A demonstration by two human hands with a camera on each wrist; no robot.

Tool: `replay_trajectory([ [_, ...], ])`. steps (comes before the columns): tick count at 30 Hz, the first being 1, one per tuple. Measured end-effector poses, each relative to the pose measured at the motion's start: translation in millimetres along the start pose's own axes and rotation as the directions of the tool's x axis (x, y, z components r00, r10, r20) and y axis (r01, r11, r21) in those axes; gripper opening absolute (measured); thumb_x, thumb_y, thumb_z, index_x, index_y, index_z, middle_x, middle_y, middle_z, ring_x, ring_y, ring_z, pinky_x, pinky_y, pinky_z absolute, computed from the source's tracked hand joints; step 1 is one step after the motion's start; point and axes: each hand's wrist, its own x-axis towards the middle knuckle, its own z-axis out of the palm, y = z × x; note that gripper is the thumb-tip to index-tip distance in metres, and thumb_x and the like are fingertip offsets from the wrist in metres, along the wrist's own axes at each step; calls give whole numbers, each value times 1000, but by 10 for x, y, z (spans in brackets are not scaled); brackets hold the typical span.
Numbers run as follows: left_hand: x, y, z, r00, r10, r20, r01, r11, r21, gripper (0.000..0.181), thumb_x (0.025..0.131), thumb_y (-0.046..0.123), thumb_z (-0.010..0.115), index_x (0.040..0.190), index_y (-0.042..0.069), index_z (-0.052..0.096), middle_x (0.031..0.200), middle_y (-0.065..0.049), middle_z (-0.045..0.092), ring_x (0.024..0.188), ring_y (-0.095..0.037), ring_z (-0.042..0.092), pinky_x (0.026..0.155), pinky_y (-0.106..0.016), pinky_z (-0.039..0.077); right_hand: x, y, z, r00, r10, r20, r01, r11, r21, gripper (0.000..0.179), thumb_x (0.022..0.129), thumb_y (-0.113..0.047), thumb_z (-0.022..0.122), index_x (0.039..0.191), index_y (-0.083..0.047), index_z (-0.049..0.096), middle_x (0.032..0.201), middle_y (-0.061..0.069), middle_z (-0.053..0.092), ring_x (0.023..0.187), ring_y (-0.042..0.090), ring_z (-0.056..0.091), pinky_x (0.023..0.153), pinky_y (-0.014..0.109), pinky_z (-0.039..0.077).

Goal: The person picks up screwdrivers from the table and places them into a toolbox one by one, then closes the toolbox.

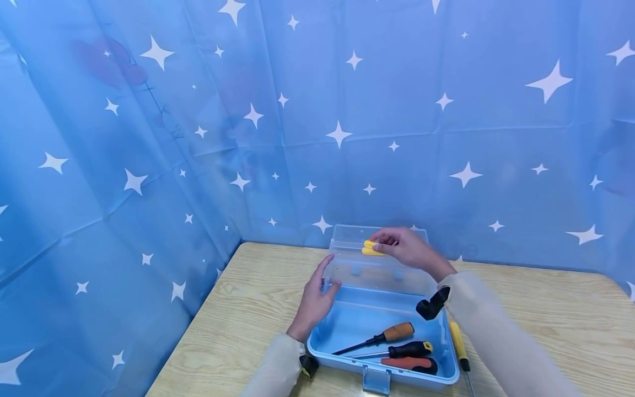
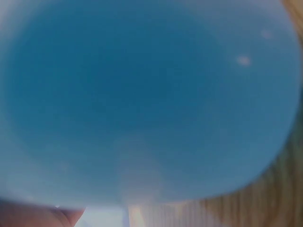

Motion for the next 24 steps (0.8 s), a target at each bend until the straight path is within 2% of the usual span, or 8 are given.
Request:
replay_trajectory([
  [6,0,15,3,1000,-5,3,5,1000,-3,57,102,28,54,153,42,31,157,10,36,145,-22,35,114,-55,35,-15,39,61,999,35,7,-35,999,23,22,97,-22,64,117,-15,71,100,4,66,86,22,57,73,34,51],
  [15,-1,5,5,1000,-7,6,7,1000,-5,58,102,27,54,151,45,31,157,9,37,145,-23,35,114,-57,35,-45,81,128,1000,15,2,-15,1000,24,22,97,-21,65,117,-15,72,95,3,65,77,22,52,66,31,48],
  [20,5,-9,4,1000,-4,-2,4,1000,-4,59,102,22,54,151,46,31,157,9,37,145,-22,36,114,-56,35,-52,88,159,1000,11,-3,-11,1000,17,22,96,-20,66,116,-15,72,96,3,65,78,22,52,67,31,48],
  [24,0,1,4,1000,-9,-1,9,1000,-10,58,102,25,54,151,46,31,157,9,37,145,-23,35,114,-57,35,-61,84,185,1000,25,-6,-25,1000,5,21,95,-18,67,115,-15,72,96,3,65,79,22,52,69,33,49],
])
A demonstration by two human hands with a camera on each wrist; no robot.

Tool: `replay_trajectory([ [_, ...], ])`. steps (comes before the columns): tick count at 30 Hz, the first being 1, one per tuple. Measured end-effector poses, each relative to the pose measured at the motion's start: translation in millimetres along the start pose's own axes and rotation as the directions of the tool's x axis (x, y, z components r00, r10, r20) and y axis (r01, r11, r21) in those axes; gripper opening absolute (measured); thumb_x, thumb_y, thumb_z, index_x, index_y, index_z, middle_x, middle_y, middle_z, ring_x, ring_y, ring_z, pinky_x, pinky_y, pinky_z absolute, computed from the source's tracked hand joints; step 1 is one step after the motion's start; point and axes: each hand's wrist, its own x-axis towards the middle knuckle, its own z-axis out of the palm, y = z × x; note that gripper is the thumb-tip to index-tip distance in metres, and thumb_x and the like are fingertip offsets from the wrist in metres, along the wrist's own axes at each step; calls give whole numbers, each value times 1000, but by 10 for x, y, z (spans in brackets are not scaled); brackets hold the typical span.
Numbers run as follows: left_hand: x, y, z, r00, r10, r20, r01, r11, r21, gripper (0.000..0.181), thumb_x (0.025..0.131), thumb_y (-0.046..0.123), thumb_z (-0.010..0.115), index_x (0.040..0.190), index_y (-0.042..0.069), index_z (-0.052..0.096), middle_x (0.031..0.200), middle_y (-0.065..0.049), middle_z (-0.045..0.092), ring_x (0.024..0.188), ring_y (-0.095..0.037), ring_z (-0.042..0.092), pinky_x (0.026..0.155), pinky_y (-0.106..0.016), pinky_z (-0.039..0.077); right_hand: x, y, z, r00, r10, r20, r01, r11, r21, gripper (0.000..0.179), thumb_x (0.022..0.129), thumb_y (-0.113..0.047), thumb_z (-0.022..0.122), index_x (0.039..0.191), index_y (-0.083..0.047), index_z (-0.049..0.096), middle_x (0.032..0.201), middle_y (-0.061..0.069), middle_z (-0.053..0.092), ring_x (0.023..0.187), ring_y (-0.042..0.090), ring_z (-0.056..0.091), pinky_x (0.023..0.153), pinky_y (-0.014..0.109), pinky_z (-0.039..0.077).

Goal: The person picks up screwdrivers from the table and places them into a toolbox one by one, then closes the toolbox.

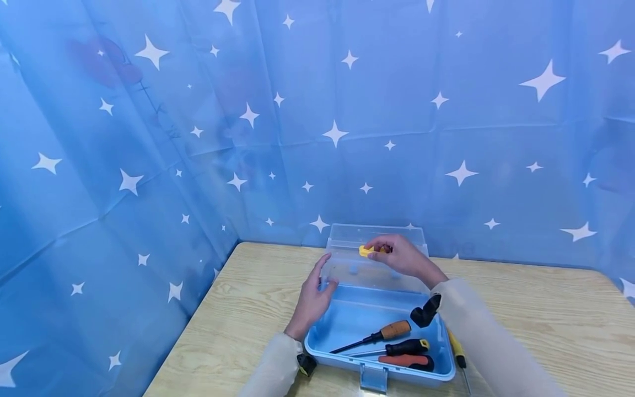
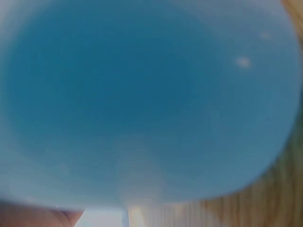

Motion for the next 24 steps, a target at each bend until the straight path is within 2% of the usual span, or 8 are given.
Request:
replay_trajectory([
  [15,-15,14,10,1000,-19,-14,19,1000,9,57,102,28,54,150,50,30,158,9,35,146,-25,34,113,-59,35,-24,-39,41,999,48,-3,-48,999,-19,19,94,-17,68,112,-14,72,94,3,63,79,22,51,67,32,47],
  [24,-7,18,8,1000,-14,-7,14,1000,17,57,102,28,54,151,46,30,158,8,36,145,-24,35,113,-57,35,-17,-24,43,999,47,-3,-47,999,-19,18,94,-17,69,111,-15,72,93,3,64,79,22,52,68,32,48],
])
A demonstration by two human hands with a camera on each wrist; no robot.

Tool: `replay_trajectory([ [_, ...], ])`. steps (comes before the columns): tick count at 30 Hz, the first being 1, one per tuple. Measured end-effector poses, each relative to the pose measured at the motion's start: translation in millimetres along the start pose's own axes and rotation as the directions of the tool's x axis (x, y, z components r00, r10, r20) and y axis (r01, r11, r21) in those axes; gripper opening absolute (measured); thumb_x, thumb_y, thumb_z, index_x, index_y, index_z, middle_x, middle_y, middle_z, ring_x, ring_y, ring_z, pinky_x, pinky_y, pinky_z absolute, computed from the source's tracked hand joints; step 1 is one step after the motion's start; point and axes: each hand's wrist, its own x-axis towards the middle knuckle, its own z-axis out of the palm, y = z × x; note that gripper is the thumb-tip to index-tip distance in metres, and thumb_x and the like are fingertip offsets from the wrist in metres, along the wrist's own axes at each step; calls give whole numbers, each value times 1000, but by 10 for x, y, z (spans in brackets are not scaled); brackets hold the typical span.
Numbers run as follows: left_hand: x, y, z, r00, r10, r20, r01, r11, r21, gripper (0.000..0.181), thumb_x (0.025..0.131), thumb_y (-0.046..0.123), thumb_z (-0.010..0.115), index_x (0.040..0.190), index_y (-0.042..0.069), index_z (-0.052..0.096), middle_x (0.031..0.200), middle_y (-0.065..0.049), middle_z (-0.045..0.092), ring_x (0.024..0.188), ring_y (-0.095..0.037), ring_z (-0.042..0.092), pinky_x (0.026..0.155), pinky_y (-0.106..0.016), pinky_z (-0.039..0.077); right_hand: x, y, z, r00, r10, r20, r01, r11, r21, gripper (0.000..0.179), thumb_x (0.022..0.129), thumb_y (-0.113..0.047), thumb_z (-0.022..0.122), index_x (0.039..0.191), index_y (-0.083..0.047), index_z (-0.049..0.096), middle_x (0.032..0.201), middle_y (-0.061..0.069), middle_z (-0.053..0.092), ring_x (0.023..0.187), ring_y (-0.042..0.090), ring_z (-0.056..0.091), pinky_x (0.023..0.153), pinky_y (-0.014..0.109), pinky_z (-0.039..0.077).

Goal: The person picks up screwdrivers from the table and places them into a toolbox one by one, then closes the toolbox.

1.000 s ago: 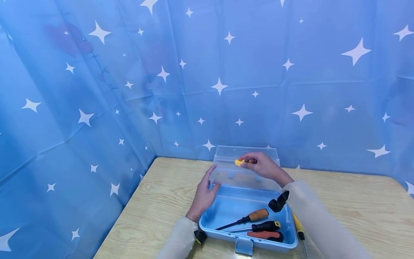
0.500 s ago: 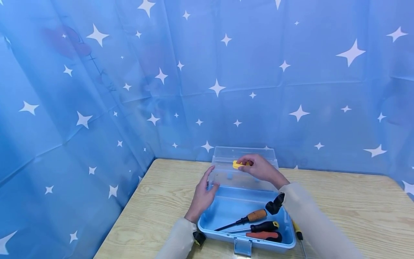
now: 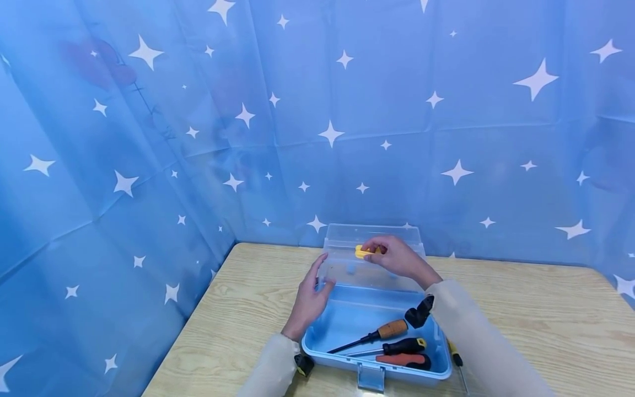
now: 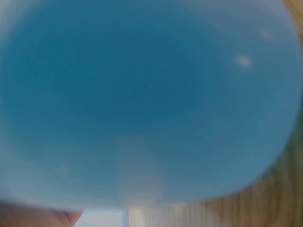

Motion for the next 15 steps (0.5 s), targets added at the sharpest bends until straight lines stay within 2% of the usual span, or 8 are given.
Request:
replay_trajectory([
  [15,9,-4,2,1000,-6,-4,6,1000,0,59,102,23,54,151,46,31,158,7,36,146,-24,34,114,-57,35,-9,0,0,1000,7,-5,-7,1000,10,18,94,-14,67,112,-14,72,95,3,64,79,22,53,69,32,49],
])
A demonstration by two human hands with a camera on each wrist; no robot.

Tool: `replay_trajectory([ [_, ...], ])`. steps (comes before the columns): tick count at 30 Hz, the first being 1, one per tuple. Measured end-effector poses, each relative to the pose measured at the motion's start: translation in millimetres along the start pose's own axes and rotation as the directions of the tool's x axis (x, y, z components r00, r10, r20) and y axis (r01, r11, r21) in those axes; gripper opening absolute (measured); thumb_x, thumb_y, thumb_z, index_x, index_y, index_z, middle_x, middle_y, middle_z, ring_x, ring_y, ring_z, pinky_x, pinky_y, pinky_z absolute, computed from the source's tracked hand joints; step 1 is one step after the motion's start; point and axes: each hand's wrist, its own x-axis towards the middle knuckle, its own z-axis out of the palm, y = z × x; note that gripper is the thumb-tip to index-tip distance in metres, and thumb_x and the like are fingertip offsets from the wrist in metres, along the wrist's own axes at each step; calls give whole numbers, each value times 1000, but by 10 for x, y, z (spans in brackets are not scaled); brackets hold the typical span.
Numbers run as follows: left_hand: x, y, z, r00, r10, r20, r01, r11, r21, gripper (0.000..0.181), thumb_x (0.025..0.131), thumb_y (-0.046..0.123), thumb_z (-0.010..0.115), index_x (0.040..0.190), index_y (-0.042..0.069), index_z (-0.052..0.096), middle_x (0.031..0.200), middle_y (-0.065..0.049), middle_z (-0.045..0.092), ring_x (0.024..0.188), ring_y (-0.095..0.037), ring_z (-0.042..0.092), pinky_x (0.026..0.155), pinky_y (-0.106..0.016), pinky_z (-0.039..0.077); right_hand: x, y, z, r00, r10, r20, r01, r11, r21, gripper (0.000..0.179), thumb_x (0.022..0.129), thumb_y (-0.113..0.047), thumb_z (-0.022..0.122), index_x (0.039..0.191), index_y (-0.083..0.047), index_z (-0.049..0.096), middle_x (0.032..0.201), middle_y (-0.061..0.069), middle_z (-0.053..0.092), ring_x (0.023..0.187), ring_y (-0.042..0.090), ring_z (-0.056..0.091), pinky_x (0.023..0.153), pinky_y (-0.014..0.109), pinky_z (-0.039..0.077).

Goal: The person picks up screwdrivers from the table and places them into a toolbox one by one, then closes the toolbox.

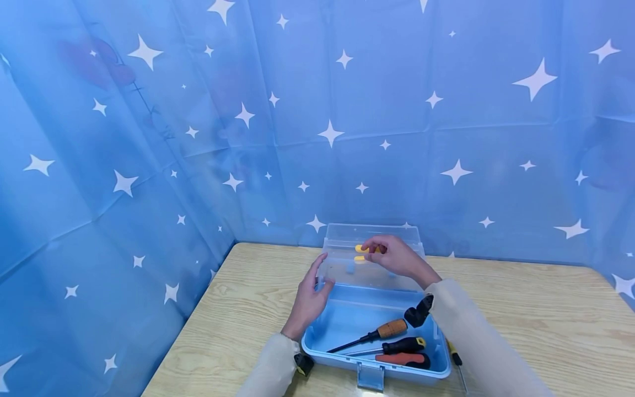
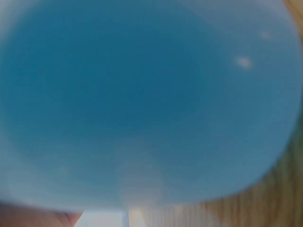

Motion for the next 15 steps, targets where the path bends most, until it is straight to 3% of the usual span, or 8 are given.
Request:
replay_trajectory([
  [15,1,-1,-2,1000,-1,1,1,1000,-14,58,102,26,54,151,47,31,157,8,36,145,-26,36,113,-57,35,2,53,-31,997,-19,-74,21,999,27,17,96,-12,65,111,-14,72,98,5,65,77,23,50,67,32,47],
])
